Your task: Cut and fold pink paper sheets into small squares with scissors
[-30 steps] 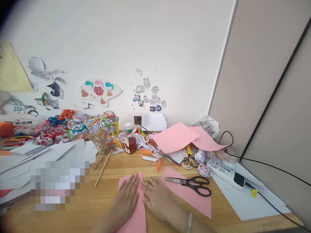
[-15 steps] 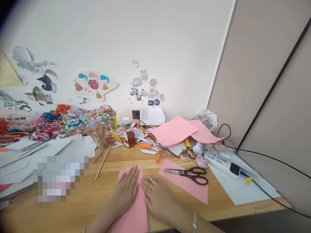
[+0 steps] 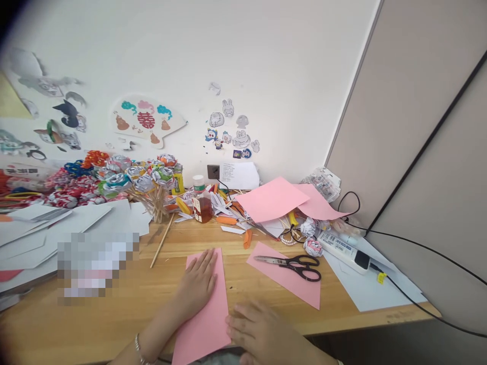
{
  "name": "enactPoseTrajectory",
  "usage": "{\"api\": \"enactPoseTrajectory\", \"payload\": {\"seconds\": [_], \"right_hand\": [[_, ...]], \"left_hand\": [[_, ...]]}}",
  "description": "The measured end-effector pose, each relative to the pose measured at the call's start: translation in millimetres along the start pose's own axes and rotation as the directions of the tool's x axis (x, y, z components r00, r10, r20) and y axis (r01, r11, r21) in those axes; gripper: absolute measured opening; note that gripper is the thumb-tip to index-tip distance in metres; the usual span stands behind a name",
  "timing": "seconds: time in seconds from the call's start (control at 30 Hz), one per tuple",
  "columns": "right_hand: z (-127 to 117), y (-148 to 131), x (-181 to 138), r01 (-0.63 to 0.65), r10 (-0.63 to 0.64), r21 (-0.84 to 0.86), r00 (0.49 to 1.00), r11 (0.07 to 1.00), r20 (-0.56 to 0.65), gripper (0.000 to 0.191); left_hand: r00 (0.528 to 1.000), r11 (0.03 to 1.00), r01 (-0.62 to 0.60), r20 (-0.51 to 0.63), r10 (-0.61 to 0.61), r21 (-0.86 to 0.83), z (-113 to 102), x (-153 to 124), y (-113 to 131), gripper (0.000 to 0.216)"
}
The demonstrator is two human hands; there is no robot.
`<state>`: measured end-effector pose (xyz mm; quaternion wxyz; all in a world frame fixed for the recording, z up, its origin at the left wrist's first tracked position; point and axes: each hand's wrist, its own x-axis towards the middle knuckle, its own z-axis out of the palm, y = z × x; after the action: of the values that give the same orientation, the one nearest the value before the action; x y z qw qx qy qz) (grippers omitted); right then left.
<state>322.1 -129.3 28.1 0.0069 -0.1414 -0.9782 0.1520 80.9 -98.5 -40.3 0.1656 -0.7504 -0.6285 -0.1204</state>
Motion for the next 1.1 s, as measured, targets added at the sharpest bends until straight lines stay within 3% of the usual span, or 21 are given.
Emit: {"api": "enactPoseTrajectory", "payload": {"seconds": [0.13,0.2,0.3,0.4,0.53,0.67,0.83,0.97,1.1], "right_hand": [[2.9,3.7,-11.7,0.115,-0.115,0.025,0.993,0.993,0.023,0.043],[-1.2,4.8,-11.7,0.145,-0.143,0.041,0.989,0.989,-0.045,0.043],[-14.4,7.0,2.3,0.003,0.007,0.051,0.983,0.999,-0.184,0.047],[-23.1,14.8,25.5,-0.137,0.146,0.066,0.975,0.988,-0.167,0.047],[-12.2,38.2,55.7,-0.176,0.177,0.018,0.974,0.984,-0.139,0.045],[0.5,66.9,91.6,-0.256,0.23,-0.083,0.942,0.963,-0.246,0.044],[-4.9,88.8,132.0,-0.3,0.257,-0.104,0.917,0.948,-0.306,0.042],[-0.8,76.2,118.2,-0.29,0.252,-0.098,0.923,0.952,-0.29,0.045],[12.6,38.5,62.9,-0.15,0.119,-0.129,0.968,0.98,-0.222,0.046]], "left_hand": [[1.0,1.0,0.007,0.0,-0.007,-0.013,1.8,1.3,-0.5,0.05],[1.0,1.0,0.022,-0.005,-0.022,-0.019,3.2,2.3,-1.2,0.049],[0.999,0.999,0.029,-0.016,-0.029,-0.019,4.5,3.0,-2.2,0.049],[0.999,1.0,0.023,-0.038,-0.023,-0.008,6.3,2.0,-3.0,0.05],[0.997,1.0,0.018,-0.078,-0.018,0.004,13.6,0.6,-4.3,0.049],[0.997,1.0,0.009,-0.079,-0.007,0.015,19.7,0.6,-5.0,0.049],[0.998,1.0,0.016,-0.059,-0.015,0.024,15.9,0.7,-4.0,0.049],[0.997,0.999,0.049,-0.056,-0.048,0.015,14.2,1.4,-2.2,0.049],[0.996,0.999,0.053,-0.073,-0.054,-0.009,16.7,1.9,-1.4,0.049]]}}
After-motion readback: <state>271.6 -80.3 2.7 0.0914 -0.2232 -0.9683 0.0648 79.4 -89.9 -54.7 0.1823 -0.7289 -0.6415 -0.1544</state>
